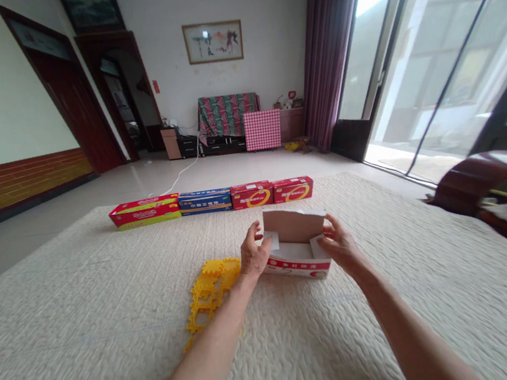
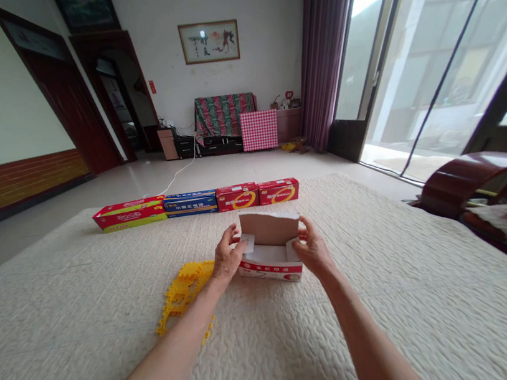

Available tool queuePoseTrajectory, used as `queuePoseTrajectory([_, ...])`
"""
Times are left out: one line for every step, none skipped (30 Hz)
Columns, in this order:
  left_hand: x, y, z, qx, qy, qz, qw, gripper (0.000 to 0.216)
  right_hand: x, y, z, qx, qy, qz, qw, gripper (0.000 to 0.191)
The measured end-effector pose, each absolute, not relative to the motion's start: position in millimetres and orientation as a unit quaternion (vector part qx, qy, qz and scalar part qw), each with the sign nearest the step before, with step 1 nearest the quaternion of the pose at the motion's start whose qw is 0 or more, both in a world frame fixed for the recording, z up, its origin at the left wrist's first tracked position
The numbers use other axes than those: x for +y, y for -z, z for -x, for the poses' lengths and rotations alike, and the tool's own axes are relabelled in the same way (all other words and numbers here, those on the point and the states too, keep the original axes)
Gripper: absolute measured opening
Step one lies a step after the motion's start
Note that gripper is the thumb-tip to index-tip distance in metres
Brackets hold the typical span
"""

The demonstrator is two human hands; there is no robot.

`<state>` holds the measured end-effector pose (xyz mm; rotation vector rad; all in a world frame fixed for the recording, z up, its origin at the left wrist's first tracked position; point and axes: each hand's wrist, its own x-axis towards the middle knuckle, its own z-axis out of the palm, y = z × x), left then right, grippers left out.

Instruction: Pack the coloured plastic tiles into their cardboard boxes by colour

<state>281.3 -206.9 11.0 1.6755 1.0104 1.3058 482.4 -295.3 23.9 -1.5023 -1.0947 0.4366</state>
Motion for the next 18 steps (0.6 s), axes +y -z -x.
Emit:
queuePoseTrajectory([-206, -10, -281, 0.396, -0.515, -0.656, 0.384, 0.049, -297, -25, -481, -0.468, -0.186, 0.644, 0.576, 0.056])
queuePoseTrajectory([-206, -10, -281, 0.394, -0.519, -0.654, 0.385, 0.046, -300, -27, -479, -0.468, -0.195, 0.644, 0.572, 0.05])
queuePoseTrajectory([-206, -10, -280, 0.392, -0.523, -0.651, 0.387, 0.043, -303, -30, -478, -0.475, -0.208, 0.643, 0.563, 0.045])
queuePoseTrajectory([-206, -10, -280, 0.39, -0.526, -0.647, 0.391, 0.04, -307, -33, -477, -0.485, -0.227, 0.639, 0.552, 0.043])
queuePoseTrajectory([-206, -10, -279, 0.388, -0.528, -0.643, 0.397, 0.038, -311, -36, -476, -0.497, -0.254, 0.628, 0.542, 0.044])
queuePoseTrajectory([-207, -10, -279, 0.386, -0.529, -0.639, 0.402, 0.038, -316, -40, -475, -0.509, -0.286, 0.613, 0.532, 0.047])
queuePoseTrajectory([-207, -10, -278, 0.385, -0.529, -0.637, 0.407, 0.039, -320, -43, -475, -0.518, -0.316, 0.597, 0.525, 0.051])
queuePoseTrajectory([-207, -10, -277, 0.384, -0.529, -0.636, 0.411, 0.042, -324, -45, -474, -0.527, -0.338, 0.583, 0.518, 0.054])
queuePoseTrajectory([-207, -10, -277, 0.383, -0.528, -0.634, 0.415, 0.044, -327, -47, -474, -0.533, -0.348, 0.575, 0.514, 0.055])
queuePoseTrajectory([-207, -10, -277, 0.382, -0.528, -0.631, 0.42, 0.046, -328, -48, -474, -0.538, -0.344, 0.575, 0.512, 0.054])
queuePoseTrajectory([-207, -10, -277, 0.382, -0.529, -0.628, 0.424, 0.048, -328, -48, -474, -0.543, -0.333, 0.578, 0.51, 0.051])
queuePoseTrajectory([-207, -10, -277, 0.381, -0.53, -0.624, 0.429, 0.048, -328, -47, -474, -0.548, -0.316, 0.583, 0.51, 0.048])
queuePoseTrajectory([-207, -10, -277, 0.38, -0.531, -0.62, 0.435, 0.047, -327, -45, -474, -0.553, -0.3, 0.586, 0.511, 0.046])
queuePoseTrajectory([-207, -9, -276, 0.379, -0.531, -0.616, 0.441, 0.045, -325, -43, -474, -0.555, -0.289, 0.587, 0.514, 0.046])
queuePoseTrajectory([-207, -9, -276, 0.377, -0.531, -0.612, 0.448, 0.042, -323, -40, -474, -0.556, -0.284, 0.586, 0.517, 0.045])
queuePoseTrajectory([-207, -9, -275, 0.375, -0.53, -0.608, 0.457, 0.04, -322, -38, -475, -0.555, -0.283, 0.584, 0.52, 0.045])
queuePoseTrajectory([-208, -8, -274, 0.374, -0.527, -0.605, 0.466, 0.037, -321, -36, -475, -0.554, -0.283, 0.584, 0.522, 0.045])
queuePoseTrajectory([-208, -8, -272, 0.373, -0.524, -0.601, 0.474, 0.034, -320, -35, -475, -0.554, -0.283, 0.584, 0.522, 0.045])
